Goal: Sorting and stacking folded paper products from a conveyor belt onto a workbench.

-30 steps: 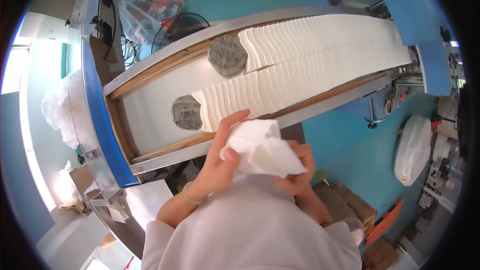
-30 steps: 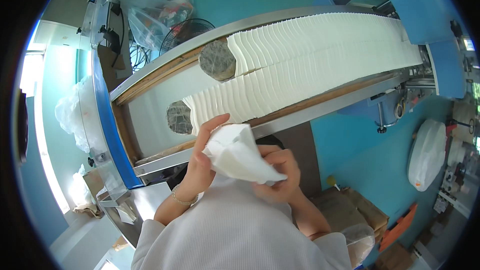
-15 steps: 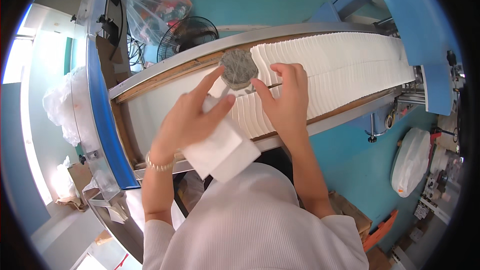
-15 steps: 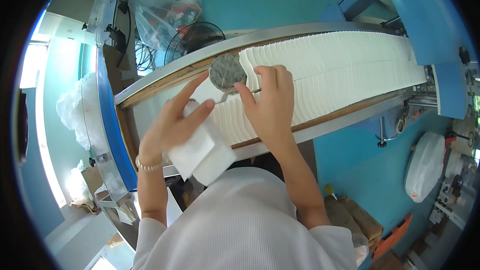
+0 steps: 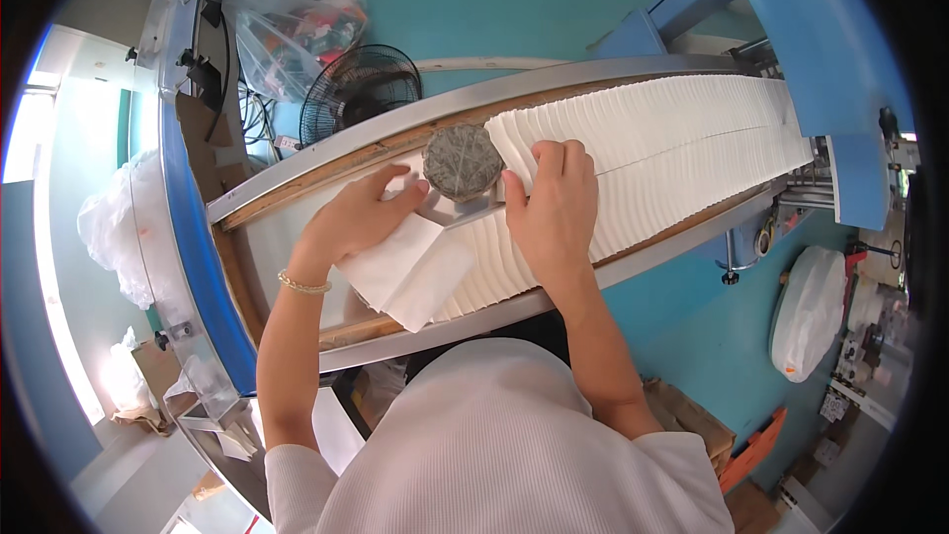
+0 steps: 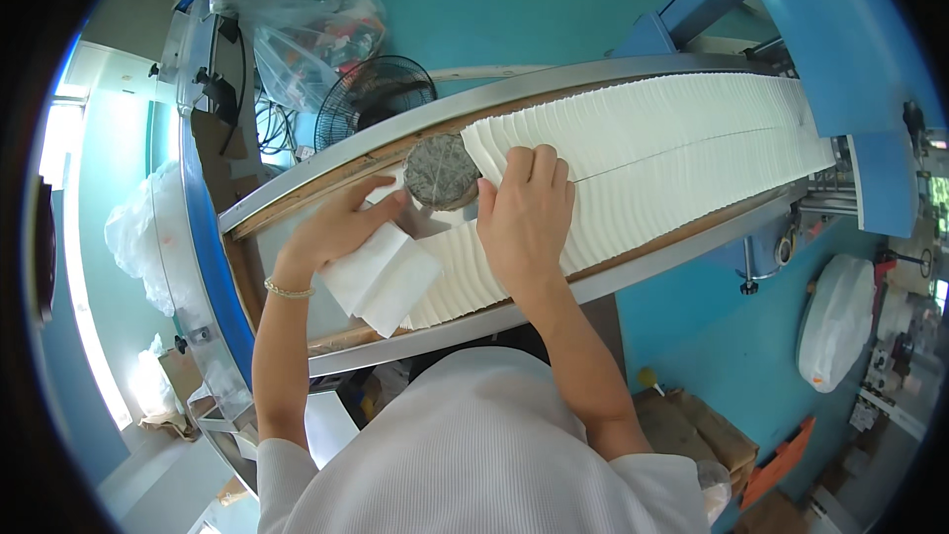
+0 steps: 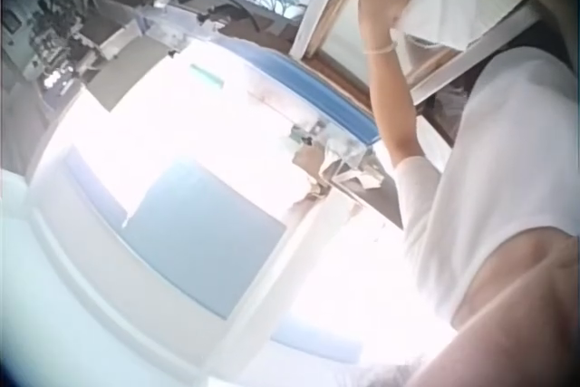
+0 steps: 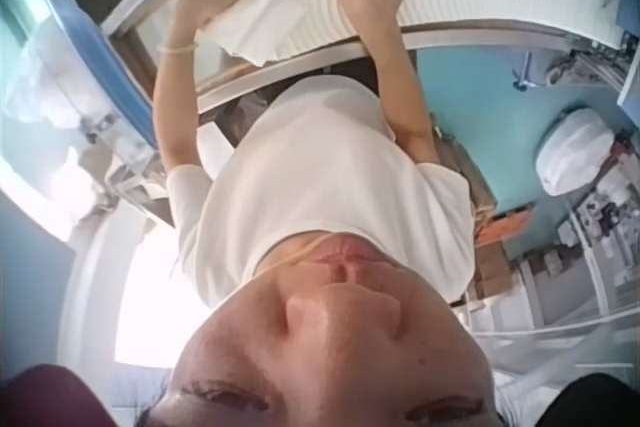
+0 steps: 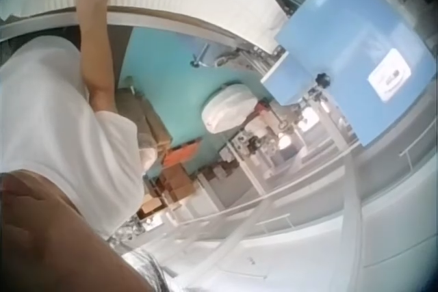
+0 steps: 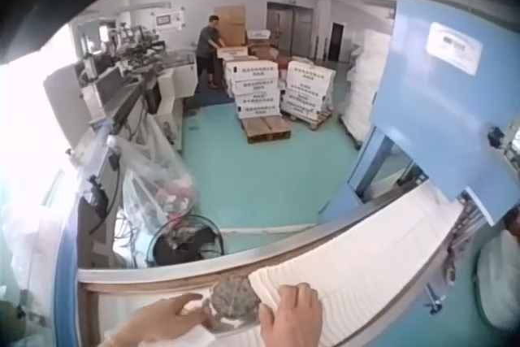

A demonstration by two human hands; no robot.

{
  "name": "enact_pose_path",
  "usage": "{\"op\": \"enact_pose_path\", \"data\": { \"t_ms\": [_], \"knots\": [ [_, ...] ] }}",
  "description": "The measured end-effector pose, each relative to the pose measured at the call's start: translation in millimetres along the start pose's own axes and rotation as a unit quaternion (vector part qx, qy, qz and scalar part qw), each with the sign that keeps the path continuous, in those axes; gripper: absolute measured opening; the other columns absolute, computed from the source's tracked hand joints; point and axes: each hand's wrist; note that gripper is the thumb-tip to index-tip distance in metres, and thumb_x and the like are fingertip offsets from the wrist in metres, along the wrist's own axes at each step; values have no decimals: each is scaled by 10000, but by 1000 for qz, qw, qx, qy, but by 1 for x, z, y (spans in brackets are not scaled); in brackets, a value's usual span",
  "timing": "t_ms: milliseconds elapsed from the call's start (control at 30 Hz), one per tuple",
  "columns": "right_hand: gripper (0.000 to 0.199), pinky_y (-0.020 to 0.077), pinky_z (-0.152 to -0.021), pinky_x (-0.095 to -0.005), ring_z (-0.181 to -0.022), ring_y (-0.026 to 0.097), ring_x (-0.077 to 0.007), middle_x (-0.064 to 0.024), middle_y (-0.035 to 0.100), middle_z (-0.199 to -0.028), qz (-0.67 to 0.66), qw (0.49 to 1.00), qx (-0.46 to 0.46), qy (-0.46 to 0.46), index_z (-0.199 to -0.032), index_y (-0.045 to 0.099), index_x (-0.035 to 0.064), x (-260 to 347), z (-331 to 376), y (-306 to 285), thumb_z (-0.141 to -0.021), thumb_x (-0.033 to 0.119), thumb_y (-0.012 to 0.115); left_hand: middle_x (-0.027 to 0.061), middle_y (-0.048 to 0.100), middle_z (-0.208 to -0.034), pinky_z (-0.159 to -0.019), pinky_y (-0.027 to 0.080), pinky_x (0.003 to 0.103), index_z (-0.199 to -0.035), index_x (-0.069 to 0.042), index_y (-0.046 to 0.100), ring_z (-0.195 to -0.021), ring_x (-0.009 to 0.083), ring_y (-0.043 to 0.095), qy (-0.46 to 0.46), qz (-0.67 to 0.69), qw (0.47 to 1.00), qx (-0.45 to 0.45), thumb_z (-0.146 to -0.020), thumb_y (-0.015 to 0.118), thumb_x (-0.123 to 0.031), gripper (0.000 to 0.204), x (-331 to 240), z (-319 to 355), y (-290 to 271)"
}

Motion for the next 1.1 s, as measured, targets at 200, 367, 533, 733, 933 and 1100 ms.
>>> {"op": "enact_pose_path", "data": {
  "t_ms": [200,367,533,733,933,1100],
  "knots": [
    [459,386,-790,-438,-960,528,-312,-121,503,-1036,14,999,14,31,-1073,501,48,7,-3,-5,-760,175,812,142,713,-1063,-898,480,358,-1453,-206,521,-1011,286,685,99,31,992,-73,-942,606,-505,598,9,-30,7],
    [462,373,-789,-443,-986,525,-305,-111,503,-1034,39,997,44,43,-1062,509,53,3,-2,0,-743,176,821,148,708,-1036,-827,498,332,-1230,-89,671,-928,254,680,77,-73,994,-38,-866,695,-426,496,-6,-14,-12],
    [361,366,-803,-444,-1004,513,-290,-90,493,-1018,62,997,23,43,-1003,531,68,4,-1,5,-756,137,783,175,715,-974,-807,517,348,-1160,-67,693,-898,256,693,23,-58,998,32,-839,685,-460,508,-5,-18,-19],
    [321,492,-790,-293,-882,623,-179,-112,639,-977,-512,831,-28,214,-1096,550,3,-21,7,-20,-857,115,733,118,709,-925,-743,518,306,-1142,-54,700,-792,166,664,26,92,995,-5,-903,640,-543,548,3,-21,-4],
    [364,495,-958,-358,-1156,614,-216,-95,628,-1259,-808,521,-34,272,-1285,553,-13,-53,20,-60,-974,177,553,28,659,-807,-642,481,261,-1087,-47,700,-689,81,576,100,189,971,-105,-976,578,-540,519,-27,17,-2],
    [419,488,-1020,-437,-1218,597,-275,-153,609,-1324,-929,309,30,203,-1345,524,-42,-65,49,-63,-1004,192,455,93,645,-695,-521,431,285,-968,-24,690,-552,114,542,220,145,926,-271,-992,615,-376,361,-54,41,29]
  ]
}}
Point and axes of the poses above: each hand's wrist, its own z-axis away from the middle knuckle, its own y-axis out of the palm, x = y × z
